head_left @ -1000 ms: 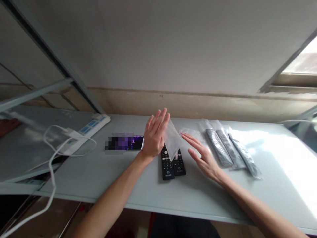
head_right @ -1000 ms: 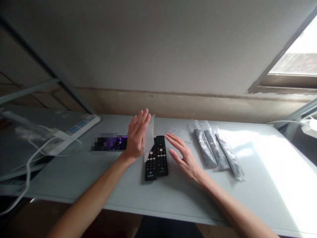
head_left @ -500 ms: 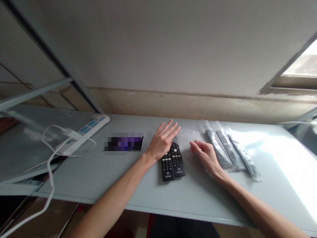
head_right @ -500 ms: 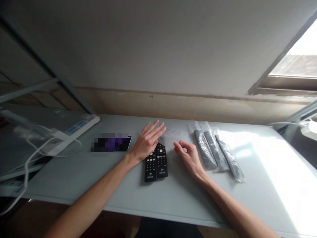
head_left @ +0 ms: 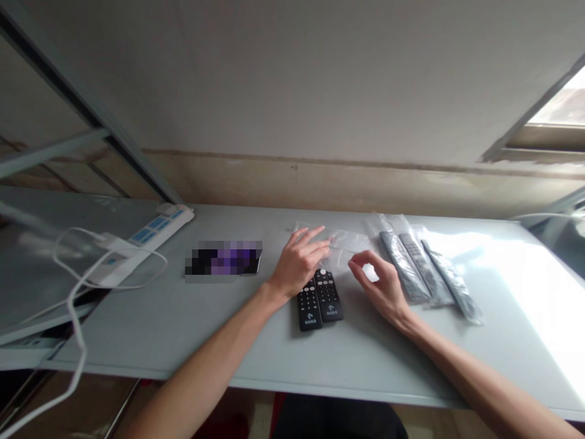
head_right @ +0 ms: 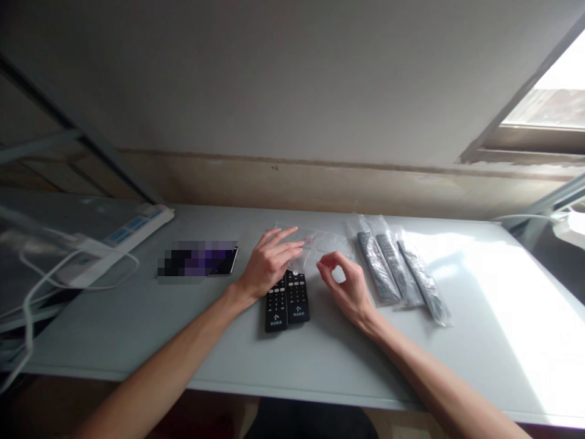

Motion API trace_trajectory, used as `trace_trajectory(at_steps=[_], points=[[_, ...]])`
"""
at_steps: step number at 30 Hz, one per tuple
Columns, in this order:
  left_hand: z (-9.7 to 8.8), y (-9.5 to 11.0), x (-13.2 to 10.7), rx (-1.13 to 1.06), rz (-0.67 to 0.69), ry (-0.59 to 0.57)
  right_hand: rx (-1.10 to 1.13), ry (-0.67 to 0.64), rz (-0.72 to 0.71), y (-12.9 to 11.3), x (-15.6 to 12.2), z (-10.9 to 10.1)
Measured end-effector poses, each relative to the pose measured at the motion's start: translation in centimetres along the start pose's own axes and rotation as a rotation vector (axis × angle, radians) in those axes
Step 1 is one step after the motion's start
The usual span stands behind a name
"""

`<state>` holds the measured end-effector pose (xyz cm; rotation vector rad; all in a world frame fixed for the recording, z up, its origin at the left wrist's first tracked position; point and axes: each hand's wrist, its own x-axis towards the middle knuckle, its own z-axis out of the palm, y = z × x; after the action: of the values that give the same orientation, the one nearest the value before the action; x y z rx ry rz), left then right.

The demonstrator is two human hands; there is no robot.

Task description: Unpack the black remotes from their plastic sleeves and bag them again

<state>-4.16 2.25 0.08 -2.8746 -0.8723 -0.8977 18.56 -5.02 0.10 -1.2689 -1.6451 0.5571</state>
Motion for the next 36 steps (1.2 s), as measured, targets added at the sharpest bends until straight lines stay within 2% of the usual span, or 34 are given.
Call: trace_trajectory(at_steps=[3, 6, 9, 21, 27, 33, 36], points=[[0.0, 0.0, 0.0, -0.001, -0.016, 0.093, -0.078, 0.072, -0.177, 0.2, -0.2, 0.0], [0.0, 0.2, 0.2, -0.010, -0.044, 0.138, -0.178, 0.001, -0.320, 0.4, -0.4, 0.1], [0.0, 0.3, 0.3, -0.028, -0.025, 0.136, -0.279, -0.039, -0.403, 0.8, -0.5, 0.2], [0.5, 0.0, 0.3, 0.005, 0.011, 0.018, -0.292, 0.077, -0.475, 0.6, -0.1, -0.2], [0.4, -0.1, 0.3, -0.003, -0.012, 0.007, -0.208, 0.141, -0.476, -0.3, 0.0, -0.3], [0.0, 0.3, 0.7, 0.011, -0.074, -0.057, -0.199, -0.003, -0.520, -0.4, 0.2, -0.1], [0.0, 0.4, 0.7, 0.048, -0.079, -0.066, -0.206, 0.017, -0.515, -0.2, 0.1, -0.1]])
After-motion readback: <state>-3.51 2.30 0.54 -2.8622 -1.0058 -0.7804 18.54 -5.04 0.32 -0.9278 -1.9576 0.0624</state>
